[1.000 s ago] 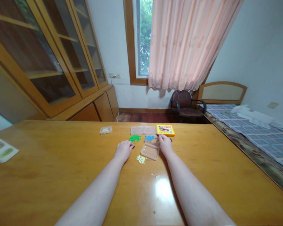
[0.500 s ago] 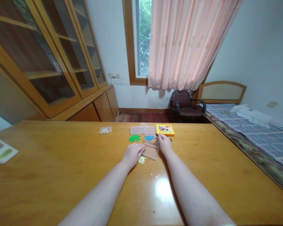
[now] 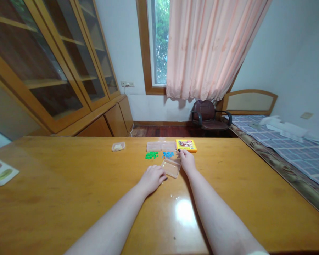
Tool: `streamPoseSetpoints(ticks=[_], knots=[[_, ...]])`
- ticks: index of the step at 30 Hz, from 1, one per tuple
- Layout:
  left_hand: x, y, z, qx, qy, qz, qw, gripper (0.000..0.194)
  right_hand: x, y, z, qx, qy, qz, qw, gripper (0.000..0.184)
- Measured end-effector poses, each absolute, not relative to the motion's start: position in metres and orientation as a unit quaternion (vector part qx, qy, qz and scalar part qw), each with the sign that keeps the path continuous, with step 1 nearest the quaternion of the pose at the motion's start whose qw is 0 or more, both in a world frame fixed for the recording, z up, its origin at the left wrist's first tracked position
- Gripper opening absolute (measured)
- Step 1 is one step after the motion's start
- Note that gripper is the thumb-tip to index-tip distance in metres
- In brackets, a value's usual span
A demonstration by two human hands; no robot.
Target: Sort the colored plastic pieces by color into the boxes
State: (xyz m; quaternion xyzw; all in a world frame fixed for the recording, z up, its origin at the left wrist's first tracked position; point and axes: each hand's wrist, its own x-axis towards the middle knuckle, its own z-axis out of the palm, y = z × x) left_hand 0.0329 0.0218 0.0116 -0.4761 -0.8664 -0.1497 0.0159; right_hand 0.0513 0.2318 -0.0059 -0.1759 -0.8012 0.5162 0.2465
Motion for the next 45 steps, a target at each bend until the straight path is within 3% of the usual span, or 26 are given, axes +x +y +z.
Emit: streamPoseSetpoints(ticks=[6, 15, 24, 36, 41, 45], knots=[[0.029, 0.013, 0.018, -0.485, -0.863, -0.138, 0.027, 0.011, 0.052, 0.232, -0.005, -0.175, -0.799, 0.519, 0.248, 0.043], [0.021, 0.015, 0.024, -0.400, -0.868, -0.282, 0.088, 0.018, 0.057, 0.215, 0.002, -0.112, -0.840, 0.473, 0.241, 0.038], [-0.001, -0.018, 0.028, -0.399, -0.894, -0.202, -0.023, 0.010, 0.053, 0.230, -0.004, -0.170, -0.804, 0.513, 0.247, 0.039], [-0.004, -0.027, 0.026, -0.439, -0.862, -0.217, -0.133, 0.010, 0.050, 0.226, -0.007, -0.165, -0.814, 0.501, 0.244, 0.036], [-0.006, -0.026, 0.026, -0.428, -0.871, -0.210, -0.117, 0.009, 0.052, 0.224, -0.006, -0.163, -0.815, 0.501, 0.241, 0.036], [-0.003, -0.018, 0.027, -0.424, -0.857, -0.290, -0.036, 0.011, 0.054, 0.217, -0.002, -0.147, -0.822, 0.495, 0.241, 0.036]])
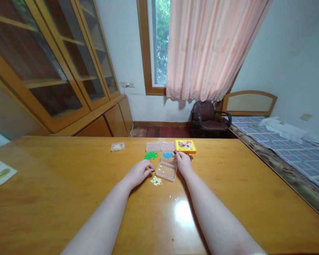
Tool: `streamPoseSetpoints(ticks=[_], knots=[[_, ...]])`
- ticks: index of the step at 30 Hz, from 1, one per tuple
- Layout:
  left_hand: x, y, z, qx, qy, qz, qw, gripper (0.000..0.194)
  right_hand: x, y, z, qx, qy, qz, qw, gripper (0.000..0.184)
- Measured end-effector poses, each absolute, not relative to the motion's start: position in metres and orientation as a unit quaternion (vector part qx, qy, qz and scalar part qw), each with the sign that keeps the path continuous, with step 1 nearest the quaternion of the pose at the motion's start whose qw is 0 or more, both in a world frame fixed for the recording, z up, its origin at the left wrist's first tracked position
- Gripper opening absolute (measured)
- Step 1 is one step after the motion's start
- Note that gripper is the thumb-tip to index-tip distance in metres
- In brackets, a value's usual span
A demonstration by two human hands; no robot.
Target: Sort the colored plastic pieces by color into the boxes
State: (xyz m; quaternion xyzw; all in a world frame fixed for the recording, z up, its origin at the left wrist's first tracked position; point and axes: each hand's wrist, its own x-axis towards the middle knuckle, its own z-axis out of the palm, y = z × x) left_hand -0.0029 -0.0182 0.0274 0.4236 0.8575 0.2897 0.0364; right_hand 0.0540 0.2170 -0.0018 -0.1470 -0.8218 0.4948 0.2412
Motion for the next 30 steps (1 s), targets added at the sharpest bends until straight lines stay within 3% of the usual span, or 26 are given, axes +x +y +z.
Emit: streamPoseSetpoints(ticks=[5, 14, 30], knots=[[0.001, -0.004, 0.020, 0.396, 0.839, 0.371, -0.037, 0.017, 0.057, 0.215, 0.003, -0.129, -0.831, 0.487, 0.235, 0.037], [-0.006, -0.025, 0.027, 0.447, 0.853, 0.245, 0.114, 0.016, 0.052, 0.226, -0.004, -0.166, -0.805, 0.513, 0.246, 0.040], [0.000, -0.019, 0.027, 0.412, 0.874, 0.223, 0.130, 0.009, 0.053, 0.227, -0.005, -0.161, -0.807, 0.511, 0.247, 0.039]])
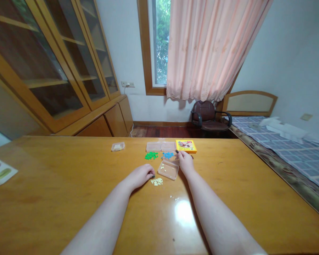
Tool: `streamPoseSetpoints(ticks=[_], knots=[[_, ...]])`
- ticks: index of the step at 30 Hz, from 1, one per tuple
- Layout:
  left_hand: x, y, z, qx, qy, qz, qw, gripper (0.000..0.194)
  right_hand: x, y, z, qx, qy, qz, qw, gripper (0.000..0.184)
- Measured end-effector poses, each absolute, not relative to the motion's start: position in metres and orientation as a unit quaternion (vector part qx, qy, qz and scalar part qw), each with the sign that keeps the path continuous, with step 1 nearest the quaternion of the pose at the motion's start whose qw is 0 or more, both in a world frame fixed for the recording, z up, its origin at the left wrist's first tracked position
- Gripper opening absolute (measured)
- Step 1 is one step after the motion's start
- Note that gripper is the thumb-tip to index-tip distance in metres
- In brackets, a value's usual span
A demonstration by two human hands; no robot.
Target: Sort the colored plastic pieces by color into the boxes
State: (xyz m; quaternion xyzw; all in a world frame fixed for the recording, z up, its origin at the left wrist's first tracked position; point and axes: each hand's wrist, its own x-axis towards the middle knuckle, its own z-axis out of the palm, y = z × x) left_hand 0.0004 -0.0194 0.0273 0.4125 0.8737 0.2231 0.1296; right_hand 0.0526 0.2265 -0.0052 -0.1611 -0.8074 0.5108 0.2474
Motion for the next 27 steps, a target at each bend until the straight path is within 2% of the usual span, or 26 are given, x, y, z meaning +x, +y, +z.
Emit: streamPoseSetpoints(ticks=[3, 7, 10, 15, 20, 27], knots=[[0.000, -0.017, 0.026, 0.403, 0.869, 0.270, 0.100, 0.009, 0.054, 0.224, -0.003, -0.158, -0.815, 0.502, 0.243, 0.039], [0.007, -0.003, 0.023, 0.398, 0.848, 0.351, 0.011, 0.013, 0.056, 0.218, 0.002, -0.136, -0.833, 0.479, 0.242, 0.039], [0.015, 0.006, 0.025, 0.384, 0.857, 0.343, -0.006, 0.014, 0.056, 0.218, 0.002, -0.136, -0.836, 0.474, 0.241, 0.038], [0.018, -0.007, 0.037, 0.395, 0.888, 0.229, 0.056, 0.010, 0.053, 0.225, -0.003, -0.159, -0.813, 0.500, 0.252, 0.038], [0.017, -0.025, 0.044, 0.359, 0.911, 0.144, 0.145, 0.022, 0.051, 0.228, -0.007, -0.164, -0.813, 0.499, 0.252, 0.039], [0.019, -0.020, 0.051, 0.364, 0.902, 0.130, 0.194, 0.005, 0.052, 0.227, -0.004, -0.167, -0.807, 0.509, 0.247, 0.040]])
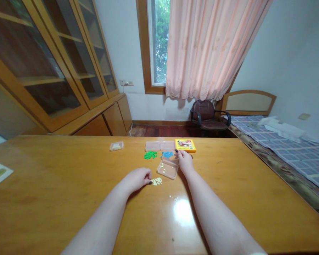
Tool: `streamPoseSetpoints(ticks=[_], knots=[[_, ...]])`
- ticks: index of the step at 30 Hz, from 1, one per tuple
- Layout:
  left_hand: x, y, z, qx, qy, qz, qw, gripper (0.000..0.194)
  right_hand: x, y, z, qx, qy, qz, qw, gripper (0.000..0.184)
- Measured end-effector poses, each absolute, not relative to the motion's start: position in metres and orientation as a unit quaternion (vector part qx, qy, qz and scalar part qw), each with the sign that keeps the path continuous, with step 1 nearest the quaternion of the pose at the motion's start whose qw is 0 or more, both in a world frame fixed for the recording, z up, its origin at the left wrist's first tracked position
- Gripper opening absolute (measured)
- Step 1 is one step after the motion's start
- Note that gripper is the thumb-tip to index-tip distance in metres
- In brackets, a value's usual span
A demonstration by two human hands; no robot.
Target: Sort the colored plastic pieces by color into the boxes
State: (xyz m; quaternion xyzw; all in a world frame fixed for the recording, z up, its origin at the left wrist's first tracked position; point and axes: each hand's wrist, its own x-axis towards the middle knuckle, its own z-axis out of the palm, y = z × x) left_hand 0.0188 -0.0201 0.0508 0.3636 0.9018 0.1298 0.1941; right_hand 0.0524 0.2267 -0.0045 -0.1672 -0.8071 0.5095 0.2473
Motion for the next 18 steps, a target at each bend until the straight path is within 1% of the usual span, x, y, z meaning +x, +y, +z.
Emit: streamPoseSetpoints(ticks=[7, 14, 18], knots=[[0.021, -0.020, 0.045, 0.370, 0.898, 0.155, 0.180, 0.011, 0.053, 0.226, -0.005, -0.165, -0.811, 0.502, 0.249, 0.040], [0.015, -0.022, 0.037, 0.358, 0.899, 0.155, 0.201, 0.008, 0.054, 0.226, -0.003, -0.167, -0.816, 0.495, 0.247, 0.039], [0.006, -0.027, 0.035, 0.325, 0.914, 0.174, 0.170, 0.010, 0.056, 0.224, 0.001, -0.159, -0.824, 0.486, 0.245, 0.039]])
